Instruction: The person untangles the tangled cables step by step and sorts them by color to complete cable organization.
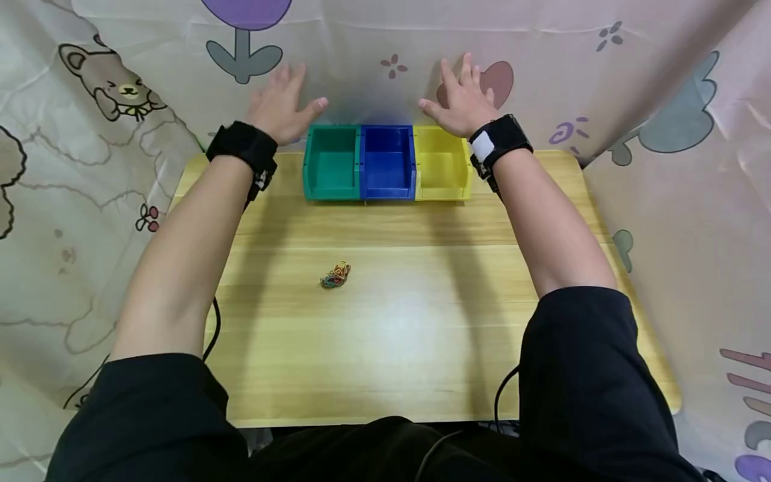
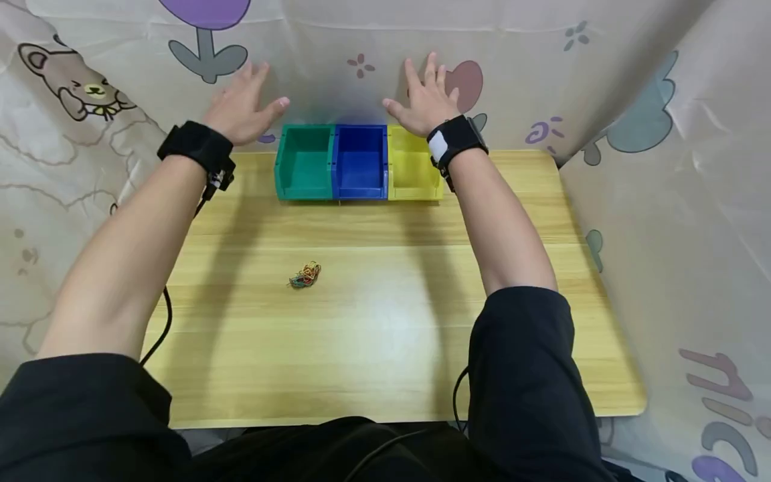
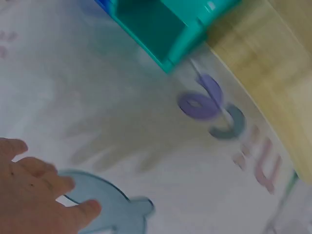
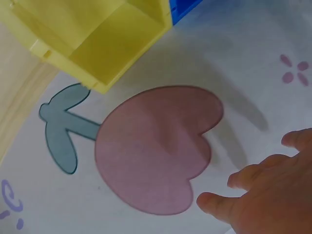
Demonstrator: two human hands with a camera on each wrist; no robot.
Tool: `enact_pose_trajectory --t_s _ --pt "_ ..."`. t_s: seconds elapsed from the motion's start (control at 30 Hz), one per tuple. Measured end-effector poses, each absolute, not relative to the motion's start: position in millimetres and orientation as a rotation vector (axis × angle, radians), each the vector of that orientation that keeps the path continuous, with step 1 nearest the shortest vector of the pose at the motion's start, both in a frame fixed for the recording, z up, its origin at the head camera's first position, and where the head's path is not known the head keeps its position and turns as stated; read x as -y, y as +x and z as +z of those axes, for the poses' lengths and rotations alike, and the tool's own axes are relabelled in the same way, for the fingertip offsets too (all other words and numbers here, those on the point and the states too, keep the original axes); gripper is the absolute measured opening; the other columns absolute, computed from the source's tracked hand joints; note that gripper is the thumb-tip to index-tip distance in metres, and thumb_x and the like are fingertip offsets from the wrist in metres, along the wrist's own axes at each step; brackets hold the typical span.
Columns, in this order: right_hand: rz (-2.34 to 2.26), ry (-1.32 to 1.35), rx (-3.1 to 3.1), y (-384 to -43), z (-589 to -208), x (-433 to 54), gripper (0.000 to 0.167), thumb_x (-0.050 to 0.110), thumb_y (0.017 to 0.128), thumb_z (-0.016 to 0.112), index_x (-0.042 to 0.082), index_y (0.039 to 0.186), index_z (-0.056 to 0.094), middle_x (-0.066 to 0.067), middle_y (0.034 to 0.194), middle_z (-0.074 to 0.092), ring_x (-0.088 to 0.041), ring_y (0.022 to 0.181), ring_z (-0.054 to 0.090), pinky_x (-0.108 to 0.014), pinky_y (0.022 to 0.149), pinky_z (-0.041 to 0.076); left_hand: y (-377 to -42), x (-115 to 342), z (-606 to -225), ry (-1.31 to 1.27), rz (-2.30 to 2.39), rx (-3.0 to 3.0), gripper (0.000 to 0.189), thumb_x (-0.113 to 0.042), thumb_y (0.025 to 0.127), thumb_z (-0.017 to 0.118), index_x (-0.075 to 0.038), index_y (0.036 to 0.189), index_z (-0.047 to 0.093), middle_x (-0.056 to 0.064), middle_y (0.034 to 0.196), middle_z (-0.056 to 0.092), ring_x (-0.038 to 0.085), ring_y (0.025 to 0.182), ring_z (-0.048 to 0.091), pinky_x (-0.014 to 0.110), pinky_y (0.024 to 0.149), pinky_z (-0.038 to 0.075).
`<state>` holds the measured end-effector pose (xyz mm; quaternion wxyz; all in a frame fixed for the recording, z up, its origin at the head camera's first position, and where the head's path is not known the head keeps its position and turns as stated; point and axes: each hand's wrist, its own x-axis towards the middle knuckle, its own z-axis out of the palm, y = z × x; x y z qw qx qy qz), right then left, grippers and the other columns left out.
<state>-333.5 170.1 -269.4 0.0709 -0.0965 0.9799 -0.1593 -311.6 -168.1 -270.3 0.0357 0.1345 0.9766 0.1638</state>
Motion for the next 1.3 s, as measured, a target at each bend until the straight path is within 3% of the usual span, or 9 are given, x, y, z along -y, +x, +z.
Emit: enact_pose_trajectory --t_s 0.33,0.53,0.73,0.93,1.17,1.3 --pt "-0.560 -0.435 -2.937 -311.2 -278.3 -167.0 0.085 0.061 0.101 0.040 0.026 0.161 -0.009 -0.006 0.160 -0.029 -0.025 0.148 -0.021 -0.062 0.116 -0.008 -259.4 147.8 -313.7 0.822 0.611 -2.844 0.072 -0.052 0.105 0.042 -0.017 0.163 0.015 0.013 0.165 0.020 0.034 0.152 0.015 0.053 0.120 0.012" --pt "-0.582 -0.466 -2.963 -305.6 -280.8 -165.8 0.084 0.059 0.101 0.041 0.024 0.162 -0.004 -0.007 0.164 -0.023 -0.020 0.149 -0.019 -0.061 0.117 -0.006 -248.4 139.6 -325.6 0.921 0.565 -2.807 0.073 -0.052 0.104 0.046 -0.013 0.162 0.022 0.017 0.162 0.027 0.034 0.149 0.025 0.052 0.119 0.020" --pt "-0.615 -0.512 -2.925 -299.4 -290.4 -162.5 0.087 0.059 0.100 0.045 0.020 0.163 -0.002 -0.010 0.165 -0.017 -0.027 0.150 -0.014 -0.062 0.117 -0.002 -242.0 135.5 -340.6 0.996 0.491 -2.736 0.073 -0.052 0.103 0.049 -0.010 0.160 0.028 0.017 0.159 0.035 0.035 0.146 0.032 0.052 0.116 0.027" --pt "-0.598 -0.605 -2.914 -287.6 -296.3 -164.4 0.084 0.055 0.101 0.045 0.016 0.163 0.004 -0.011 0.167 -0.003 -0.025 0.153 -0.004 -0.052 0.120 0.001 -232.0 135.2 -363.4 1.022 0.486 -2.633 0.071 -0.050 0.101 0.054 -0.008 0.156 0.037 0.018 0.154 0.042 0.037 0.142 0.038 0.053 0.115 0.030" --pt "-0.614 -0.660 -2.907 -275.3 -301.7 -167.0 0.080 0.053 0.101 0.048 0.014 0.162 0.015 -0.006 0.165 0.023 -0.027 0.149 0.026 -0.046 0.119 0.022 -216.5 133.3 -395.8 0.987 0.417 -2.512 0.076 -0.054 0.091 0.068 -0.007 0.148 0.048 0.020 0.138 0.057 0.034 0.121 0.058 0.050 0.102 0.046" --pt "-0.607 -0.671 -2.907 -270.9 -303.6 -163.2 0.078 0.055 0.101 0.048 0.015 0.162 0.020 -0.005 0.163 0.028 -0.029 0.147 0.030 -0.048 0.118 0.025 -200.9 134.8 -409.0 0.943 0.314 -2.459 0.075 -0.049 0.083 0.079 -0.008 0.140 0.056 0.017 0.122 0.060 0.030 0.103 0.061 0.047 0.091 0.050"
